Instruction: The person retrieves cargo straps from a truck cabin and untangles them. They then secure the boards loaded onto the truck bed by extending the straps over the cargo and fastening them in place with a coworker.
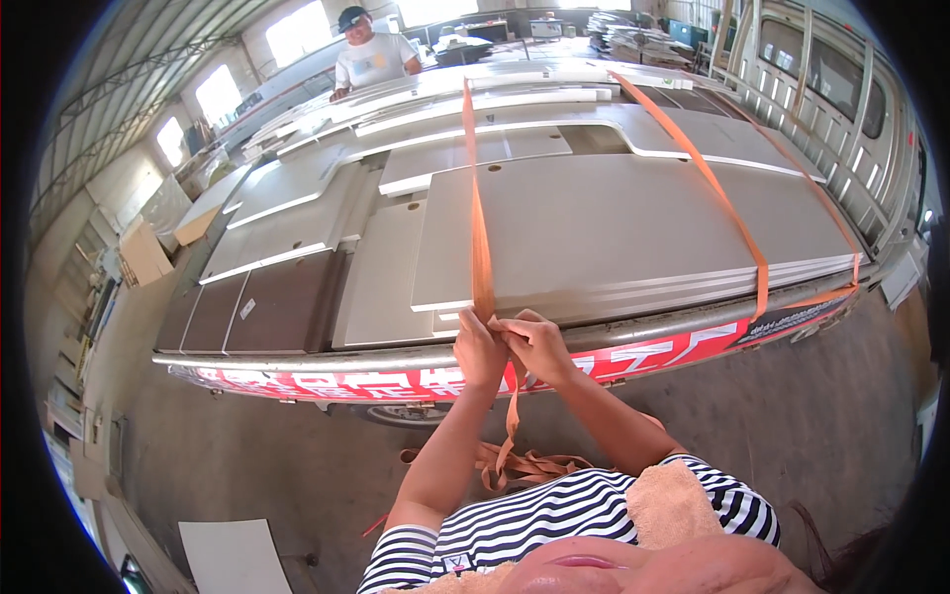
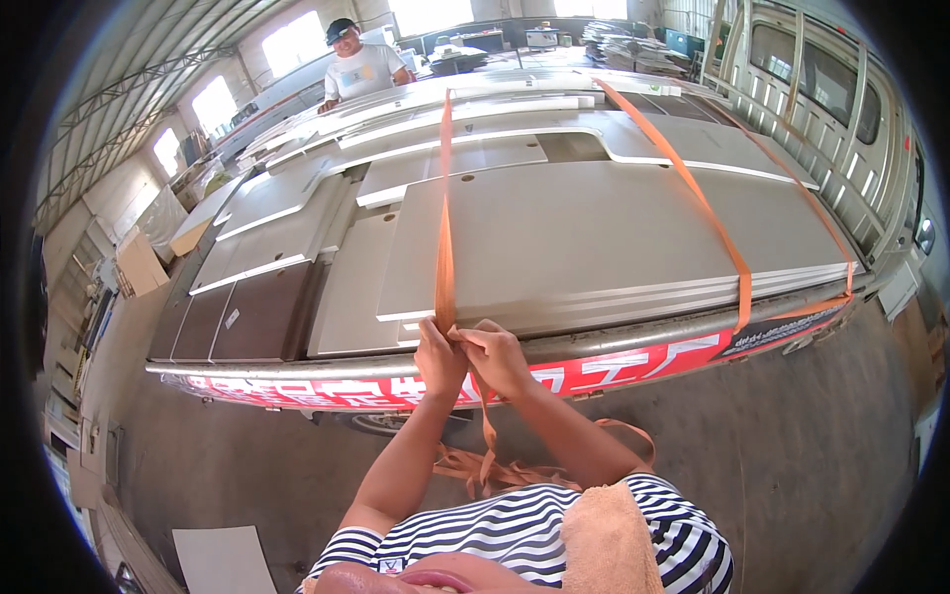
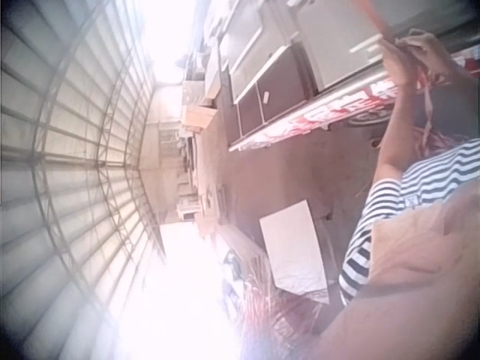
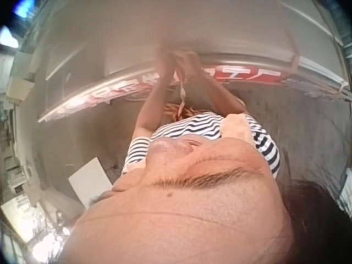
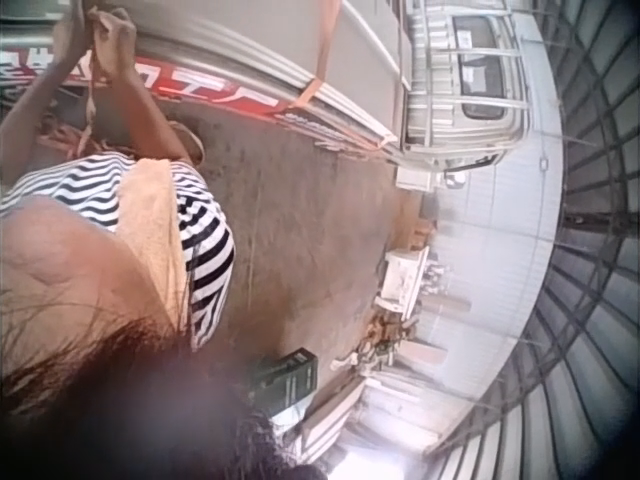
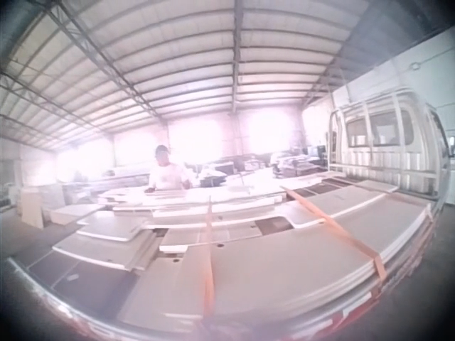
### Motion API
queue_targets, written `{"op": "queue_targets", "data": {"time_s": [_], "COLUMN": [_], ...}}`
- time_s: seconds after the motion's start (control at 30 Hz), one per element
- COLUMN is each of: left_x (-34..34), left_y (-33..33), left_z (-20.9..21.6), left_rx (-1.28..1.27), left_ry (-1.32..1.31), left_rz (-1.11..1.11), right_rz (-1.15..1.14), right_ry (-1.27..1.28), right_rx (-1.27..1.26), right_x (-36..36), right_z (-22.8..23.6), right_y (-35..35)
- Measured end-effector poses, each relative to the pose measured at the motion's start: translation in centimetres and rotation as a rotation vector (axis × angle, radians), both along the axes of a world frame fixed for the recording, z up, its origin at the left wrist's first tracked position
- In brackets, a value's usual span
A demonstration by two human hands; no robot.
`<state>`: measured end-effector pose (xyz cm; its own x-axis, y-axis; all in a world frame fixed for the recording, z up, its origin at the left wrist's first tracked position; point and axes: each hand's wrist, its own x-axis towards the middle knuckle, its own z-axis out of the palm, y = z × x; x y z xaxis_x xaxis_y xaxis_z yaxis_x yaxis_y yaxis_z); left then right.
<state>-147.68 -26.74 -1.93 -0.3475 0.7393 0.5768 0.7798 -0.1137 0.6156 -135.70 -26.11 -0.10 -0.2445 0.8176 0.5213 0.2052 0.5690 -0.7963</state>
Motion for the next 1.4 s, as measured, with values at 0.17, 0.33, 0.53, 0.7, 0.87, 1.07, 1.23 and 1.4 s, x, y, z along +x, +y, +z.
{"op": "queue_targets", "data": {"time_s": [0.17,0.33,0.53,0.7,0.87,1.07,1.23,1.4], "left_x": [-0.2,-0.1,-0.8,-1.4,-3.6,-7.2,-6.6,-5.6], "left_y": [0.1,0.0,-0.3,-0.3,-1.6,-3.2,-1.2,-0.9], "left_z": [-0.1,0.0,0.2,0.8,1.2,1.6,2.2,2.1], "left_rx": [0.004,-0.053,-0.105,-0.17,-0.084,-0.046,-0.326,-0.273], "left_ry": [0.0,0.033,0.002,0.052,-0.127,-0.037,-0.683,-0.666], "left_rz": [-0.013,0.027,-0.023,-0.133,-0.372,-0.319,-0.506,-0.415], "right_rz": [0.165,0.185,0.0,0.319,0.515,0.427,0.412,0.435], "right_ry": [-0.143,-0.156,-0.102,0.045,0.311,0.548,0.442,0.208], "right_rx": [-0.156,-0.288,-0.01,-0.538,-0.755,-1.164,-1.179,-0.869], "right_x": [1.6,1.1,-0.2,0.1,0.0,-1.6,-2.5,-2.9], "right_z": [0.1,-1.1,-1.8,-0.9,0.3,2.5,2.5,0.0], "right_y": [-0.4,-1.3,-0.6,0.8,0.8,0.6,1.8,2.9]}}
